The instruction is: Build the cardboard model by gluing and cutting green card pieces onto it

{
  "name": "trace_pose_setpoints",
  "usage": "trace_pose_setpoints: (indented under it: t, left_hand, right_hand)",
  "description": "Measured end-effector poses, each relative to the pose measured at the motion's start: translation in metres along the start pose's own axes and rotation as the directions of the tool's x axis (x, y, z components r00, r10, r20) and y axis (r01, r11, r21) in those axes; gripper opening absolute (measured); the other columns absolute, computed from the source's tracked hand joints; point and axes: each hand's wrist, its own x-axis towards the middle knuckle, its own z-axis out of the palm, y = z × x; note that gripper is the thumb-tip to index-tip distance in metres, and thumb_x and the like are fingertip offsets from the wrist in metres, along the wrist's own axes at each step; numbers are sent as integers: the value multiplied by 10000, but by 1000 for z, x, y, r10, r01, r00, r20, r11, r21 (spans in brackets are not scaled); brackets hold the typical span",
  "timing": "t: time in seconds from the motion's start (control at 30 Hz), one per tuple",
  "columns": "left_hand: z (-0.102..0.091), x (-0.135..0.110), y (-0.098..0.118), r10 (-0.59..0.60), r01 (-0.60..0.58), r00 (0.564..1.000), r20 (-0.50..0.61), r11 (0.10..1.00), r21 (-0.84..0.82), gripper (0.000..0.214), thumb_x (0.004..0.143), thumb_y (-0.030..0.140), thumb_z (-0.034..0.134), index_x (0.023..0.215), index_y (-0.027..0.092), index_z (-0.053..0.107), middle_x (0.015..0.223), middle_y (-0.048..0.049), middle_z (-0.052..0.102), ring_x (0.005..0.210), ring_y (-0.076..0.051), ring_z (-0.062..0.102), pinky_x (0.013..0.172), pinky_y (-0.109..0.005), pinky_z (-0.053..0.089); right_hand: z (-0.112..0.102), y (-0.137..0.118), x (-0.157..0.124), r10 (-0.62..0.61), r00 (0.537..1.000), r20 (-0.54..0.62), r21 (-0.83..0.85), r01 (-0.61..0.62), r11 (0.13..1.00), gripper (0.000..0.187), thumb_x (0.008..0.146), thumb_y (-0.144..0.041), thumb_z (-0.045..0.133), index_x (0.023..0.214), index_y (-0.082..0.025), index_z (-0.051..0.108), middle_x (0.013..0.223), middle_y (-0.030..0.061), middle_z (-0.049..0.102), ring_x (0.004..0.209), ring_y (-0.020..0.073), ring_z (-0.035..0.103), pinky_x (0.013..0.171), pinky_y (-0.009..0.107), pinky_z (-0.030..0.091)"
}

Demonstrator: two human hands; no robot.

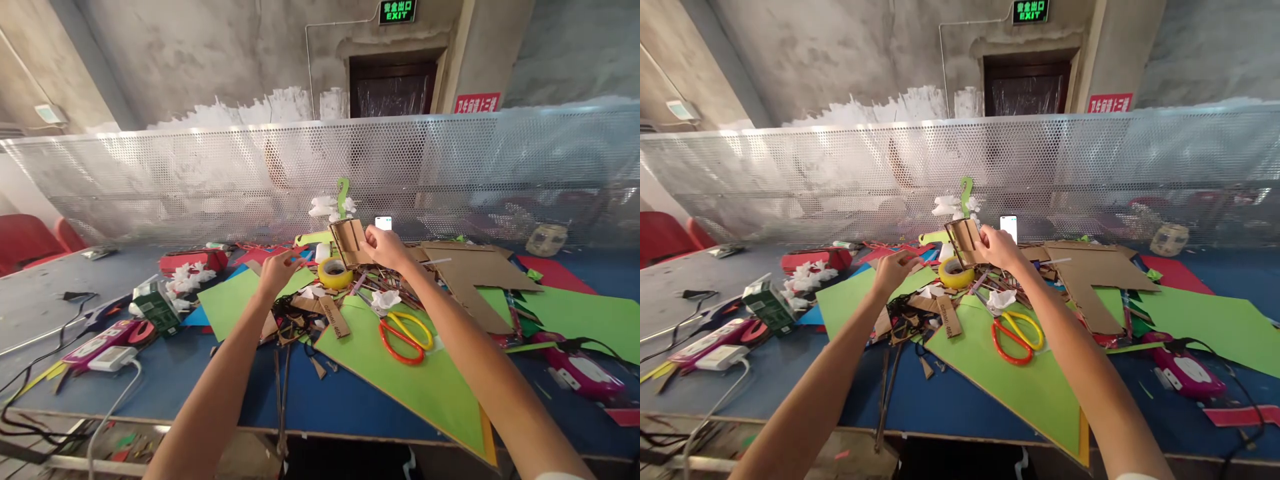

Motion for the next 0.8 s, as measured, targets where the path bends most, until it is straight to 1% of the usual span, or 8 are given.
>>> trace_pose_setpoints:
  t: [0.07,0.17,0.23,0.33,0.43,0.6,0.7,0.8]
  left_hand:
    - [3,-3,4,0,0,1000,22,1000,-13,410,897,566,677,1097,230,800,742,-28,724,692,-204,628,769,-308,476]
    - [14,-8,15,107,-93,993,50,969,-227,566,969,534,603,1443,226,642,1208,-106,770,929,-232,713,872,-328,516]
    - [24,-11,24,195,-162,979,53,913,-374,643,990,508,594,1574,254,506,1475,-128,647,1165,-257,685,999,-359,506]
    - [34,-14,34,231,-176,971,54,855,-489,719,986,498,621,1638,284,407,1653,-132,469,1361,-282,579,1134,-405,439]
    - [38,-16,38,233,-166,970,63,834,-526,754,983,514,626,1657,293,370,1686,-137,412,1415,-302,520,1172,-437,408]
    - [33,-17,42,232,-168,972,48,819,-548,711,1012,517,572,1659,315,357,1680,-122,419,1443,-303,475,1186,-470,405]
    - [31,-18,45,209,-155,978,22,787,-597,690,991,511,619,1622,300,434,1645,-123,474,1428,-303,497,1187,-455,404]
    - [33,-16,43,200,-172,980,-16,794,-584,612,990,491,634,1554,277,528,1570,-134,558,1403,-300,527,1200,-457,390]
  right_hand:
    - [2,-3,-1,3,1000,-7,21,-3,1000,135,915,-294,643,815,-231,577,717,13,687,659,190,620,647,282,379]
    - [6,-11,-1,2,1000,-4,17,-2,1000,144,902,-285,656,798,-233,571,702,10,691,644,187,624,639,282,382]
    - [8,-18,-1,-4,1000,10,15,4,1000,155,897,-276,660,787,-237,559,684,10,688,625,187,615,631,287,381]
    - [9,-29,-2,-17,999,40,46,15,999,180,903,-260,649,776,-246,521,648,6,673,599,189,607,631,293,390]
    - [10,-36,-3,-42,997,61,93,36,995,222,915,-260,635,770,-255,467,621,-6,652,593,193,620,636,295,403]
    - [11,-41,-4,-83,993,84,192,65,979,217,948,-306,618,803,-256,463,626,-23,641,584,195,641,637,298,417]
    - [10,-42,-4,-91,991,99,239,65,969,216,956,-312,608,811,-254,459,638,-31,629,565,186,640,635,298,421]
    - [11,-39,-4,-119,991,67,203,103,974,243,961,-321,612,792,-253,450,667,-24,611,602,187,638,631,297,410]
